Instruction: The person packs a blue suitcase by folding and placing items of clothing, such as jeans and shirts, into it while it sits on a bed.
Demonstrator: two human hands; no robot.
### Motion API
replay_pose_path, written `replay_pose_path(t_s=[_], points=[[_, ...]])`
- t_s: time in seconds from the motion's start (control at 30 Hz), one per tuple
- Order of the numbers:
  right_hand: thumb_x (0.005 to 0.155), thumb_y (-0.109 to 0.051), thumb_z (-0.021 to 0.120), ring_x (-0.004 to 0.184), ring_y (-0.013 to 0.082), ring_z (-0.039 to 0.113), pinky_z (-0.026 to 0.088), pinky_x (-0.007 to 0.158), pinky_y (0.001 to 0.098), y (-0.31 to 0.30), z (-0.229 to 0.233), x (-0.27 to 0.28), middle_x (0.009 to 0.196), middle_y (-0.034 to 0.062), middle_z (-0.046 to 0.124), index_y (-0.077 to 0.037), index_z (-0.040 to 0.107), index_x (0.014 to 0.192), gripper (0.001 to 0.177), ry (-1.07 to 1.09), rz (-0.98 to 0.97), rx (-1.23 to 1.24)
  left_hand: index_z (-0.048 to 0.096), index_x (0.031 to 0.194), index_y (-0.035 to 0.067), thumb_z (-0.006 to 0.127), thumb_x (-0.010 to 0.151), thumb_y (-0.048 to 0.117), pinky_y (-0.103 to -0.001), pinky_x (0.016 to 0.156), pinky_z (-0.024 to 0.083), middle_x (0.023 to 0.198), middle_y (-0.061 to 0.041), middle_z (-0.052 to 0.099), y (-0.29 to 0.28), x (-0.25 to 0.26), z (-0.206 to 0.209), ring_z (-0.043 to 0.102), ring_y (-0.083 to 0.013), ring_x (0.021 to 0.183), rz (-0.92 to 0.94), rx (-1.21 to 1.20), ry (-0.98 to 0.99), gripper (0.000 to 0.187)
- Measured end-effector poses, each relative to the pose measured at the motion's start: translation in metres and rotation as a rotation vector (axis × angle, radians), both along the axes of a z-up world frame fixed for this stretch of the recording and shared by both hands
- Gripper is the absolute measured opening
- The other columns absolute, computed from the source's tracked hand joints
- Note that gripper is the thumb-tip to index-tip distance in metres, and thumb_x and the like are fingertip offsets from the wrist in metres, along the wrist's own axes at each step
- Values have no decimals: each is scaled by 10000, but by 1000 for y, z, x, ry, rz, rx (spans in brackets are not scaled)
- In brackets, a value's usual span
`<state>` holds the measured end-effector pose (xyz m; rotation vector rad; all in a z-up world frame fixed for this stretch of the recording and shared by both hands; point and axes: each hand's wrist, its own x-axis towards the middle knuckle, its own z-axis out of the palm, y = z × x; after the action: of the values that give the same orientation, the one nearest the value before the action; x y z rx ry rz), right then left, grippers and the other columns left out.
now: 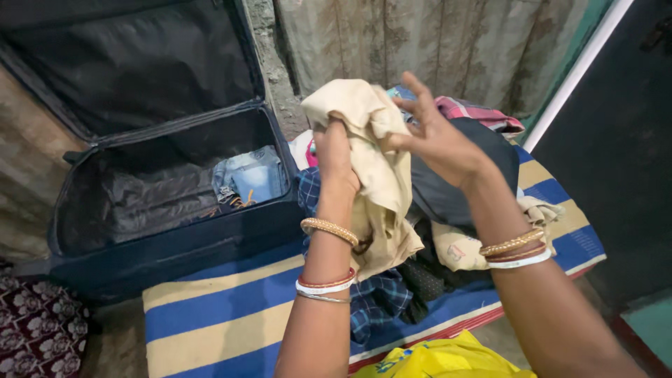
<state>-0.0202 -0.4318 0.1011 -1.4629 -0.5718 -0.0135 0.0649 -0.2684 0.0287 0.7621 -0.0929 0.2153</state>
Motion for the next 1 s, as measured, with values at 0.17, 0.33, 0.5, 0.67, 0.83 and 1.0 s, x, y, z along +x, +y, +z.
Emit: replay_pose_path(t_s=[0.17, 0.33, 0.5, 0.67, 0.83, 1.0], points=[[976, -66, 688, 1078, 128, 652, 546, 936, 301, 3, 0, 13, 1229, 79, 684, -4, 621, 1338, 373, -41, -123, 41, 628, 1210, -70, 478, 1005, 225, -399, 774, 609, 1101, -159, 707, 4, -25, 23, 716, -258, 926, -214, 181, 30, 390], [985, -54, 664, 850, 94, 691, 575, 738, 263, -35, 28, 22, 989, 10, 739, 6, 712, 1106, 144, -90, -264, 154, 550, 1268, 47, 713, 783, 80, -351, 838, 592, 1124, -80, 700, 18, -72, 64, 685, -194, 1006, -201, 587, -316, 513], [950, -62, 701, 843, 84, 666, 545, 739, 243, -48, 35, 26, 971, 8, 728, 17, 710, 1096, 166, -165, -179, -72, 638, 1227, 32, 822, 858, 182, -291, 813, 560, 1066, -74, 734, -13, -86, 82, 678, -152, 956, -154, 1012, -379, 439], [996, -229, 691, 897, 95, 584, 465, 719, 266, -53, 38, 15, 1085, 53, 662, -60, 566, 1392, 449, 5, -128, 60, 726, 1188, -60, 698, 982, 136, -301, 792, 575, 1083, -116, 775, -33, -53, 55, 704, -134, 911, 127, 596, -270, 286], [907, -242, 707, 1222, 144, 579, 500, 1005, 338, -51, 33, -2, 1377, 69, 552, -116, 384, 1507, 693, -43, 78, -254, 679, 1181, -80, 645, 993, 135, -328, 753, 575, 1068, -113, 747, -40, -48, 57, 709, -160, 880, 253, 123, -216, 287], [966, -357, 661, 1252, 130, 558, 465, 1047, 339, -37, 13, 5, 1394, 50, 609, -86, 458, 1507, 638, 53, 283, -211, 693, 1150, -51, 649, 1037, 180, -355, 761, 562, 1044, -121, 725, -49, -60, 74, 687, -173, 878, 294, 222, -138, 261]])
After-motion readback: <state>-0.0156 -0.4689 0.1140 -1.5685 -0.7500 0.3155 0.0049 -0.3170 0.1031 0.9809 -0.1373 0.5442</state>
